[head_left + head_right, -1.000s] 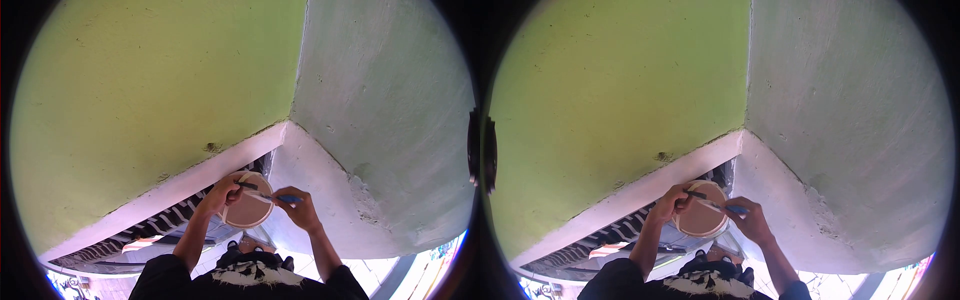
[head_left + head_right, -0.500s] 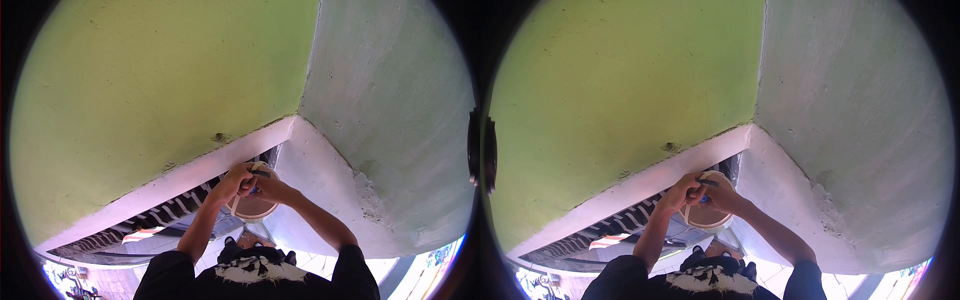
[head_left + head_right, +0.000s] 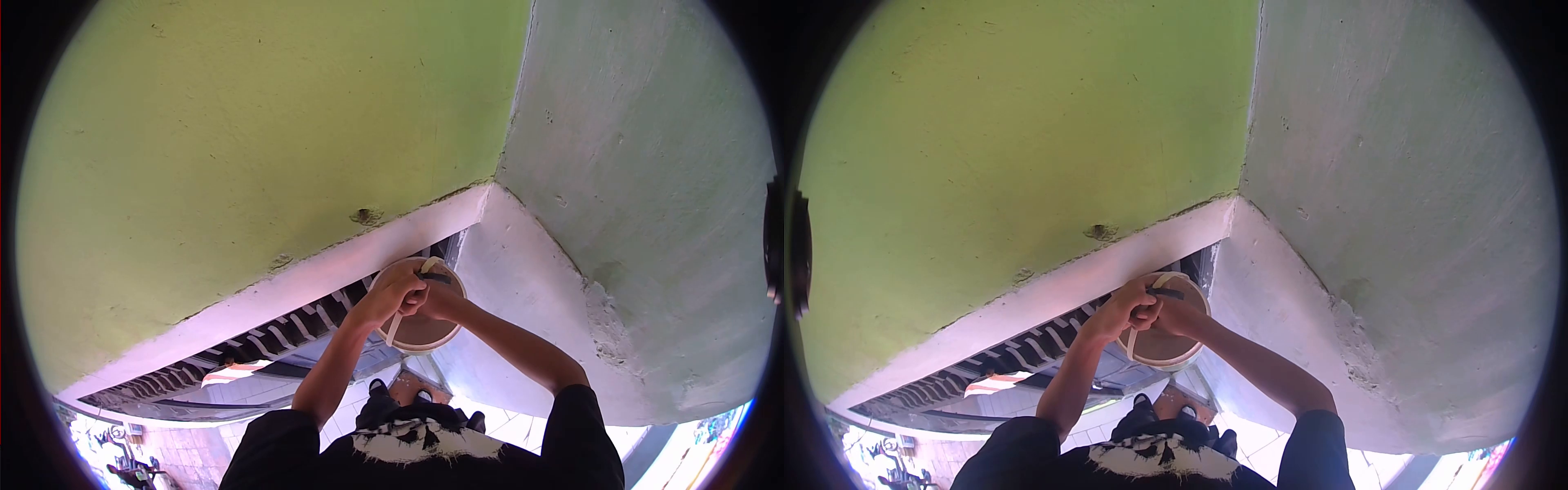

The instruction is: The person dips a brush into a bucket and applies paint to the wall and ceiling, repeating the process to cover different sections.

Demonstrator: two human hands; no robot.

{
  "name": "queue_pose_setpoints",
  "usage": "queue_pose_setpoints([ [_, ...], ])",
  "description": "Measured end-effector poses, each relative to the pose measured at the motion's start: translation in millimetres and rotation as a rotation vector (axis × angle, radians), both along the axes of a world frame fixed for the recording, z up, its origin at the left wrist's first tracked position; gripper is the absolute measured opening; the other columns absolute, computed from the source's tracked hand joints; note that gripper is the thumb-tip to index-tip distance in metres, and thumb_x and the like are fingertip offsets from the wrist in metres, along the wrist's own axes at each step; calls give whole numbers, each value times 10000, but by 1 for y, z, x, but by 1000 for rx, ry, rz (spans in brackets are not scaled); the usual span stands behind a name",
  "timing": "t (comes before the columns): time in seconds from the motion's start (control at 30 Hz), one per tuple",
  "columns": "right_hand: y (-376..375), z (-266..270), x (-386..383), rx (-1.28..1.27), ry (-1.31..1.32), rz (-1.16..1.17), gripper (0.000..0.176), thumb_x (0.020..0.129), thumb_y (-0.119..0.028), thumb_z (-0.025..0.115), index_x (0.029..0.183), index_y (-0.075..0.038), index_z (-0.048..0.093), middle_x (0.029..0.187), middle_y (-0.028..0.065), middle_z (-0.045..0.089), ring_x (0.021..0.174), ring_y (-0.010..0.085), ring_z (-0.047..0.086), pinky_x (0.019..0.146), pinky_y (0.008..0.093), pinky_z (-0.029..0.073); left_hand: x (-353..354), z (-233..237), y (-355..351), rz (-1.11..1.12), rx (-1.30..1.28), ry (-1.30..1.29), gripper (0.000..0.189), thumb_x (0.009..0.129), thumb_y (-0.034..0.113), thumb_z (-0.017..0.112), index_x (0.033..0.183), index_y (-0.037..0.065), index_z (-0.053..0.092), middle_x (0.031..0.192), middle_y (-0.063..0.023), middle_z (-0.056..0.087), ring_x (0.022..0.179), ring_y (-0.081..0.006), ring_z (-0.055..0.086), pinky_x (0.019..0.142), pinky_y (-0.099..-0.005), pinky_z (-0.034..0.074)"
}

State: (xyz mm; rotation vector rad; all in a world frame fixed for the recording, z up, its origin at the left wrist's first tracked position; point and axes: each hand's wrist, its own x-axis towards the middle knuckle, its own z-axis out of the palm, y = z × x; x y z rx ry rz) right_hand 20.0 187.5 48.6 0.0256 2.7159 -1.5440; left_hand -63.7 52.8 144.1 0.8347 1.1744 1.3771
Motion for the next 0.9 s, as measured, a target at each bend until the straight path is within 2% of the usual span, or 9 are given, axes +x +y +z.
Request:
queue_pose_setpoints([
  [0.1,-3,19,3,122,32,79,225,896,-263,605,1057,-107,626,1035,124,667,977,316,619,862,394,469,-1,-1,1,-8,11,-1,431,835,160,452,1225,-19,484,607,39,328,476,-48,244,425,-219,191],
  [0.33,5,4,0,59,15,41,264,855,-226,664,1092,-114,629,1073,140,658,1018,315,608,891,398,456,-2,-4,0,-12,60,9,383,841,168,459,1176,-13,494,602,38,333,473,-49,251,422,-223,198],
  [0.4,14,1,9,393,426,-131,371,809,-179,711,1158,-95,619,1026,155,674,949,342,632,836,391,489,-2,-2,0,-33,65,-30,342,840,184,467,1122,-6,500,601,39,330,474,-50,250,424,-225,203],
  [0.43,15,18,19,397,427,-128,371,809,-179,711,1158,-95,619,1026,155,674,949,342,632,836,391,489,-2,-2,0,-30,69,-29,342,840,184,467,1122,-6,500,601,39,330,474,-50,250,424,-225,203],
  [0.5,12,69,46,107,66,-213,371,801,-161,737,1138,-37,642,930,149,703,826,294,681,750,357,528,-1,-1,1,-33,89,-117,237,859,93,413,1045,2,529,609,55,310,491,-47,237,432,-228,179],
  [0.53,16,69,54,111,64,-213,371,801,-161,737,1138,-37,642,930,149,703,826,294,681,750,357,528,0,-1,1,-33,92,-119,237,859,93,413,1045,2,529,609,55,310,491,-47,237,432,-228,179],
  [0.6,20,67,73,-25,32,-417,225,815,-141,742,939,37,681,784,136,714,697,162,690,651,297,546,4,2,2,-14,39,-150,240,862,110,408,1035,6,538,613,54,310,490,-52,236,432,-235,176],
  [0.8,4,80,131,-247,245,-733,147,863,-52,700,946,68,685,860,117,713,794,165,693,737,294,586,7,-8,0,2,44,-134,248,870,148,408,1033,24,549,623,57,318,498,-48,243,439,-232,179],
  [0.9,-13,63,160,-381,342,-765,153,855,-4,694,1007,1,699,919,82,726,866,142,690,772,275,546,16,-12,-7,56,89,-159,245,867,162,440,1045,38,553,631,59,313,506,-48,250,444,-232,177],
])
